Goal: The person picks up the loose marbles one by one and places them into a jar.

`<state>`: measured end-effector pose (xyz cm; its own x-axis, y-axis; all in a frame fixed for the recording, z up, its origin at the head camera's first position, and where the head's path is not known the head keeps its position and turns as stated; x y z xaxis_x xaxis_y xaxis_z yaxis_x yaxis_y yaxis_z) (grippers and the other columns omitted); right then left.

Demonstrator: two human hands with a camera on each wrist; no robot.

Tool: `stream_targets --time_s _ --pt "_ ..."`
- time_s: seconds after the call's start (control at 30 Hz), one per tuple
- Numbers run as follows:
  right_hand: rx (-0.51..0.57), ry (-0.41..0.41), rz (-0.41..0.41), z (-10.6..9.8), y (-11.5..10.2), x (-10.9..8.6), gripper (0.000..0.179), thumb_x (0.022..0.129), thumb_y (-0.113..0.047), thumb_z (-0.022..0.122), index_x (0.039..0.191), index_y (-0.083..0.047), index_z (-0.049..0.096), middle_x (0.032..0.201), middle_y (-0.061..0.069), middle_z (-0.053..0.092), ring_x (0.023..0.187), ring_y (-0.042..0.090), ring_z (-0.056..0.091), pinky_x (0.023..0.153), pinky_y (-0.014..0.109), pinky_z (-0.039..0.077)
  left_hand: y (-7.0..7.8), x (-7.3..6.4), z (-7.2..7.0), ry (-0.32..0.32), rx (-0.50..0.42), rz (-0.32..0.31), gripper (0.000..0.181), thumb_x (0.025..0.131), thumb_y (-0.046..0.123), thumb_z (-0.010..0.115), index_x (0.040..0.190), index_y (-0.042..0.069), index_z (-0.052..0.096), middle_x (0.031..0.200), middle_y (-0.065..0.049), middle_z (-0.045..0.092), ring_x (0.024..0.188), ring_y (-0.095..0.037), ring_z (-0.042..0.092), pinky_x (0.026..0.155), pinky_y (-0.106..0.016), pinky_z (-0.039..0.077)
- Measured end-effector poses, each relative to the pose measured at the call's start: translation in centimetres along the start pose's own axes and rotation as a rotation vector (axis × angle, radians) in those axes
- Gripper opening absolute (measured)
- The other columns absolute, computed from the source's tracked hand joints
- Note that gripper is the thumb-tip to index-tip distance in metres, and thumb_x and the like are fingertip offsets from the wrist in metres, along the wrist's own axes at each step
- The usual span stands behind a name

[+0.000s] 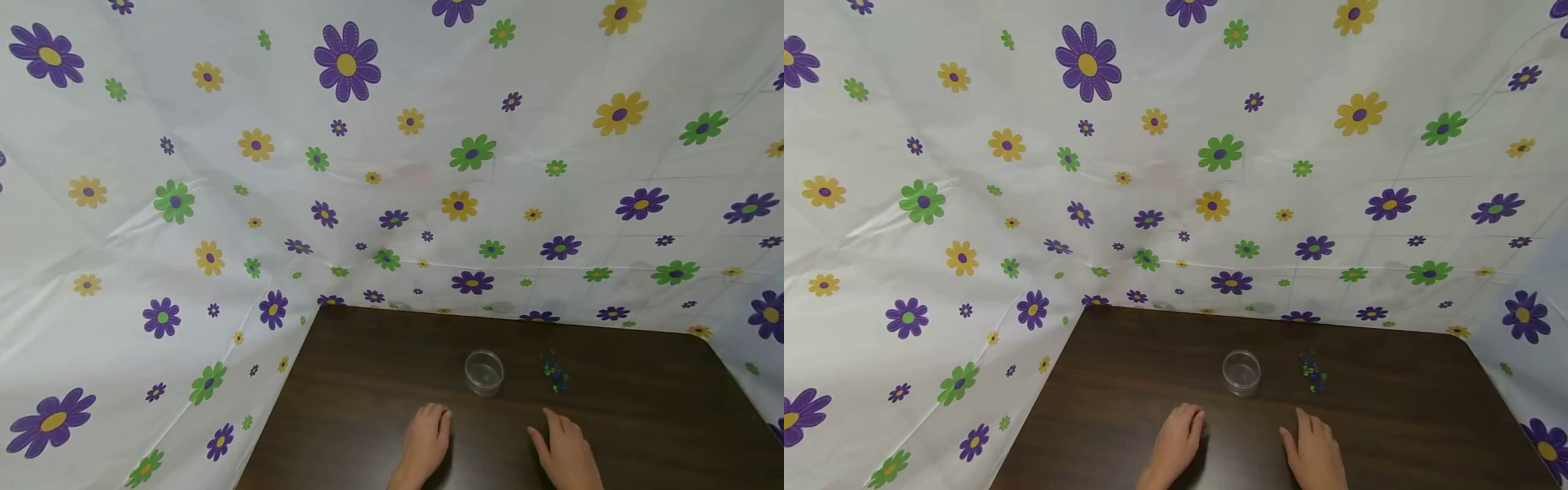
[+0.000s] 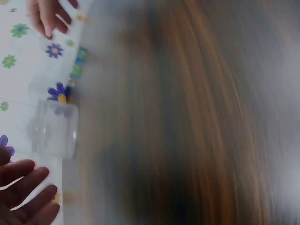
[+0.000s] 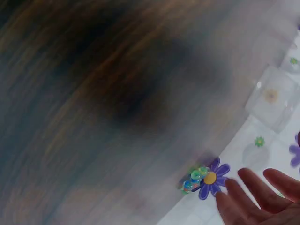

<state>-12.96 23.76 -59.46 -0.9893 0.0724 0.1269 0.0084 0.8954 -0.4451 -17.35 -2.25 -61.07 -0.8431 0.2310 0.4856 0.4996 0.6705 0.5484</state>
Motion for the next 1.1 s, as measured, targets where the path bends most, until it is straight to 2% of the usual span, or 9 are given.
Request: stream_targets --time_s 0.17,0.23,0.3,0.47,0.6,0.7,0.9,1.0,1.1 --pt "0.167 0.087 0.125 -1.5 0.1 -0.1 0.024 0.103 -0.013 0.065 0.106 0.010 0.067 0.083 0.011 0.069 0.071 0.026 0.067 0.066 0.043 0.056 -0.3 1.0 0.4 -0.011 -0.597 -0.423 0.029 0.104 0.009 0.059 0.079 0.002 0.070 0.069 0.004 0.065 0.061 -0.003 0.060 0.057 -0.020 0.051" --pt "0.224 0.151 0.173 -2.0 0.1 -0.3 0.020 0.104 -0.012 0.063 0.099 0.006 0.069 0.069 -0.001 0.063 0.056 0.014 0.057 0.056 0.033 0.050 -0.4 1.3 0.5 0.000 -0.730 -0.559 0.031 0.104 0.011 0.059 0.077 -0.002 0.067 0.063 0.004 0.059 0.054 -0.004 0.056 0.052 -0.019 0.048" --pt "0.259 0.204 0.215 -2.5 0.1 -0.4 0.021 0.105 -0.014 0.062 0.099 0.005 0.070 0.063 -0.005 0.058 0.049 0.009 0.050 0.052 0.028 0.044 -0.4 1.6 0.5 -0.010 -0.752 -0.601 0.029 0.102 0.013 0.063 0.077 -0.002 0.065 0.060 0.005 0.054 0.051 -0.005 0.052 0.050 -0.019 0.045" --pt "0.278 0.237 0.253 -3.2 0.7 0.0 0.025 0.106 -0.016 0.061 0.100 0.006 0.071 0.064 -0.003 0.059 0.048 0.010 0.044 0.051 0.027 0.037 -0.4 3.1 1.2 -0.072 -0.570 -0.455 0.019 0.093 0.018 0.077 0.098 0.003 0.067 0.087 0.002 0.065 0.076 -0.011 0.063 0.067 -0.024 0.052" --pt "0.275 0.230 0.251 -3.4 1.6 0.6 0.024 0.106 -0.015 0.060 0.100 0.006 0.070 0.069 0.000 0.064 0.051 0.007 0.050 0.051 0.026 0.041 -0.2 5.3 2.2 -0.155 -0.433 -0.338 0.056 0.089 0.027 0.084 0.133 0.003 0.058 0.129 -0.010 0.059 0.118 -0.028 0.061 0.093 -0.042 0.054" --pt "0.271 0.232 0.250 -3.4 2.2 0.9 0.023 0.106 -0.014 0.061 0.100 0.006 0.070 0.071 0.001 0.065 0.052 0.005 0.053 0.051 0.026 0.043 0.0 7.0 3.2 -0.246 -0.371 -0.320 0.083 0.086 0.031 0.087 0.152 0.004 0.044 0.149 -0.010 0.047 0.137 -0.033 0.049 0.105 -0.050 0.047" --pt "0.260 0.229 0.274 -3.4 3.0 1.8 0.021 0.100 -0.015 0.069 0.103 0.006 0.071 0.081 0.007 0.071 0.065 0.017 0.065 0.055 0.029 0.049 -0.3 8.8 5.3 -0.332 -0.354 -0.315 0.104 0.082 0.030 0.091 0.161 0.003 0.029 0.160 -0.012 0.038 0.143 -0.034 0.043 0.108 -0.052 0.044" --pt "0.252 0.254 0.202 -3.1 3.2 2.0 0.027 0.096 -0.014 0.075 0.110 0.008 0.068 0.098 0.020 0.071 0.083 0.036 0.070 0.066 0.043 0.058 -0.7 9.1 6.3 -0.332 -0.349 -0.286 0.103 0.081 0.027 0.092 0.160 0.001 0.031 0.157 -0.013 0.042 0.141 -0.034 0.046 0.108 -0.051 0.045" --pt "0.240 0.315 0.078 -2.5 3.3 2.1 0.038 0.088 -0.008 0.082 0.117 0.011 0.065 0.114 0.030 0.065 0.102 0.050 0.063 0.079 0.061 0.055 -0.9 9.3 7.1 -0.332 -0.338 -0.261 0.100 0.081 0.025 0.092 0.158 0.001 0.034 0.154 -0.012 0.045 0.137 -0.031 0.049 0.107 -0.048 0.046"
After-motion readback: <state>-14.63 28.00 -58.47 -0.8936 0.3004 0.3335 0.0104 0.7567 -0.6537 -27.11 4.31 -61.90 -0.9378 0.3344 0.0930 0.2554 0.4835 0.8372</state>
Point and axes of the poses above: each hand's wrist, its own x-axis towards the middle knuckle, its own z-axis out of the palm, y = z × x, the point moved 2 cm from there along x, towards the middle knuckle
